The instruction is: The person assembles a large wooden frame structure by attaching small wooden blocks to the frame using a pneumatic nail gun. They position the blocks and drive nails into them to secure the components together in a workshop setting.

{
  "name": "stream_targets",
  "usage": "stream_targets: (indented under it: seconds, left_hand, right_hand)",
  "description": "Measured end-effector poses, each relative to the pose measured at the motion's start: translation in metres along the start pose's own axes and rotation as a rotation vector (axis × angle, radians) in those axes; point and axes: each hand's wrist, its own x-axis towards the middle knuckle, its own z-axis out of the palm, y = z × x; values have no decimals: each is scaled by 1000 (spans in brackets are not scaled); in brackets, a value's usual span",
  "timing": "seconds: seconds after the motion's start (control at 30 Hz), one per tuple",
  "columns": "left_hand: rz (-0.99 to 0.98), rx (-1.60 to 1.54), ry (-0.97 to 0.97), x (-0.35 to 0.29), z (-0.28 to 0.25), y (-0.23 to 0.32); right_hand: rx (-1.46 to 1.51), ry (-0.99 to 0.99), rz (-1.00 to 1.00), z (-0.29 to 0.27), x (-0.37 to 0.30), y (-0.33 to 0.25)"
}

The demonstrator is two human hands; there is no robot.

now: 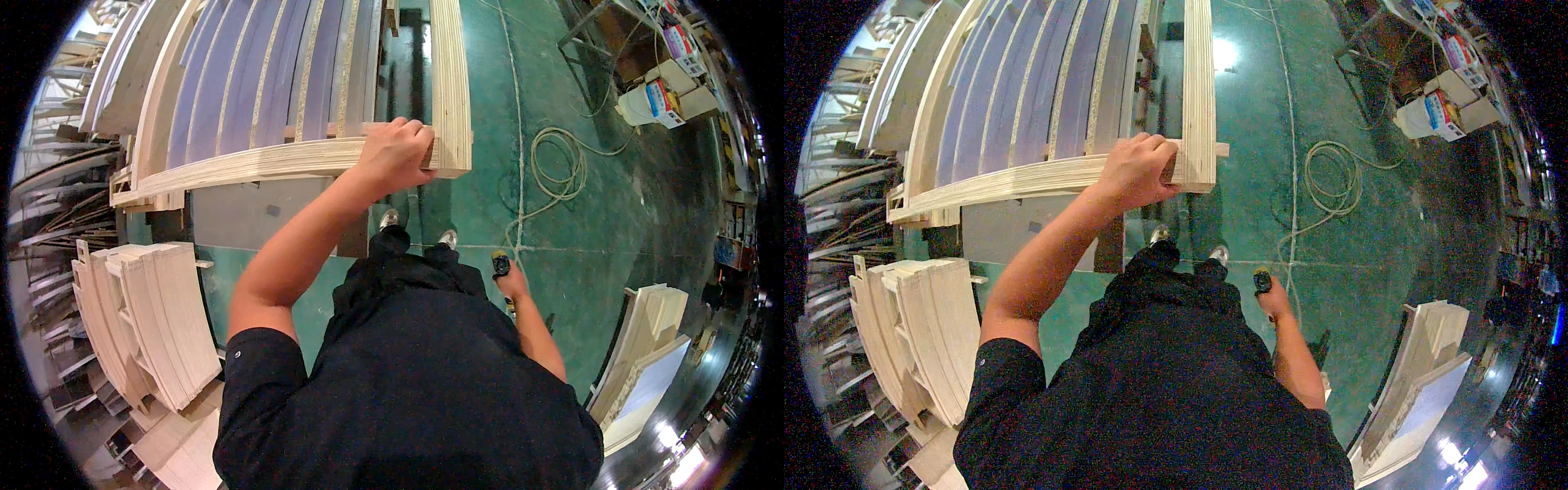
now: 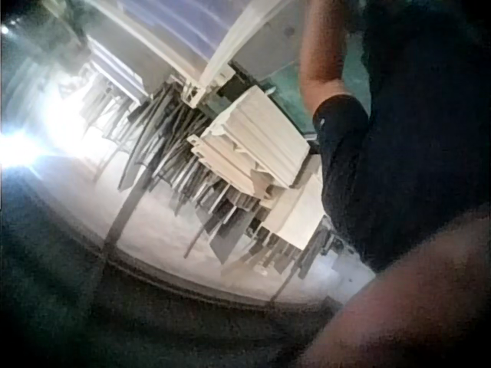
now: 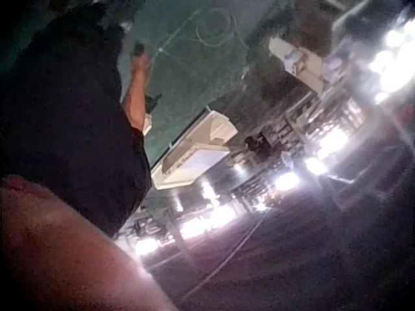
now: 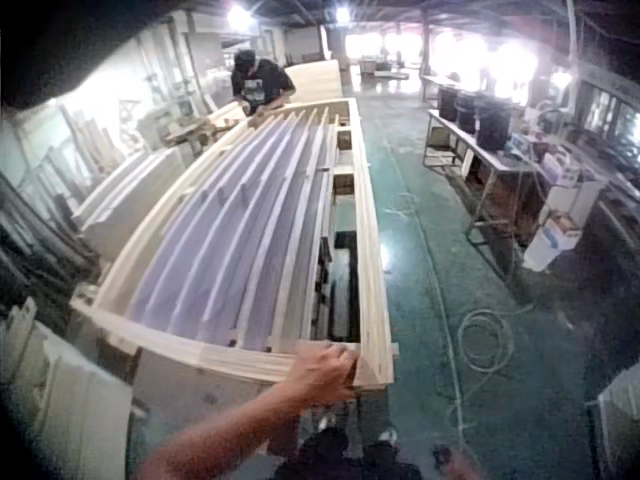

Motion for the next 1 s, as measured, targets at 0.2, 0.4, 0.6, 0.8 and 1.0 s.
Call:
stream_targets:
  seconds: [0.2, 0.4, 0.6, 0.8, 1.0]
  left_hand:
    - [-28, -18, -21, -10, -9, -13]
    - [-30, -31, -112, 9, -3, 4]
    - [-37, -58, -73, 2, 2, 2]
    - [50, -116, -56, 24, 25, 12]
    - [16, -50, -55, -3, 2, 1]
  right_hand:
    - [9, -14, -152, 0, 17, -15]
    - [94, -229, -216, -3, 48, 51]
    - [40, -96, -331, -12, 43, 35]
    - [-2, -39, -269, -42, 15, -9]
    - [-63, 41, -163, -30, 6, -57]
